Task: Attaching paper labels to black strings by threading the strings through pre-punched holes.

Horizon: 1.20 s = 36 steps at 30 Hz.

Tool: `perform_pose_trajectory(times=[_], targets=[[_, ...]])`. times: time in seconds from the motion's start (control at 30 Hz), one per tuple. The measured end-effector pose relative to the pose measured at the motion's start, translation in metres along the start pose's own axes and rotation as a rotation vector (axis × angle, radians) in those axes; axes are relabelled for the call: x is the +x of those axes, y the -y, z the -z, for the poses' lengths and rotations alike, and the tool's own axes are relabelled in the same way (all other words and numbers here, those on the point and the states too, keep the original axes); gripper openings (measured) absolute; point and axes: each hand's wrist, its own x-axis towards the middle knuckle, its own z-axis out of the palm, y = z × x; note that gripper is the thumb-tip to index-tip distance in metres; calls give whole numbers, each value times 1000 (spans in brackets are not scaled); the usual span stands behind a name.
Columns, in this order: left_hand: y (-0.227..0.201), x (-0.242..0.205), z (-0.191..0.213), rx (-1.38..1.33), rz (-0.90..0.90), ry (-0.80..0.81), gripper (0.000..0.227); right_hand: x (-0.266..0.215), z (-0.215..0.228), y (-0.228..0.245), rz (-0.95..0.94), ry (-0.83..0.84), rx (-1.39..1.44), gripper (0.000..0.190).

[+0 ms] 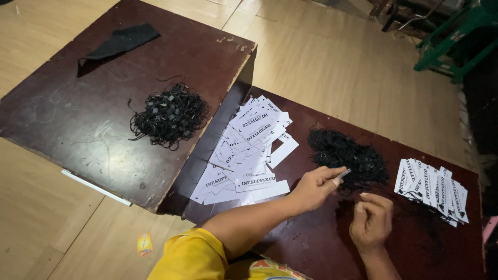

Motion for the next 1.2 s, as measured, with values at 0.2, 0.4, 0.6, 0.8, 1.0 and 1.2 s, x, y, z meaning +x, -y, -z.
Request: perform_pose_trajectory(times=[0.2,0.4,0.6,0.8,1.0,1.2], targets=[[25,-7,-19,-47,-225,139,38,5,6,16,151,-83,44,13],[24,-13,-31,-487,69,317,37,2,-5,5,-264,-214,347,8],[55,1,-36,-566,138,260,46,-4,-7,-12,-469,-277,304,9],[71,2,-39,-612,156,195,41,11,-9,0,-192,-124,43,14],[46,1,-25,-521,180,181,35,5,-9,-12,-192,-26,72,10],[54,-1,-34,-461,96,175,37,0,-3,-14,-214,-32,69,12]])
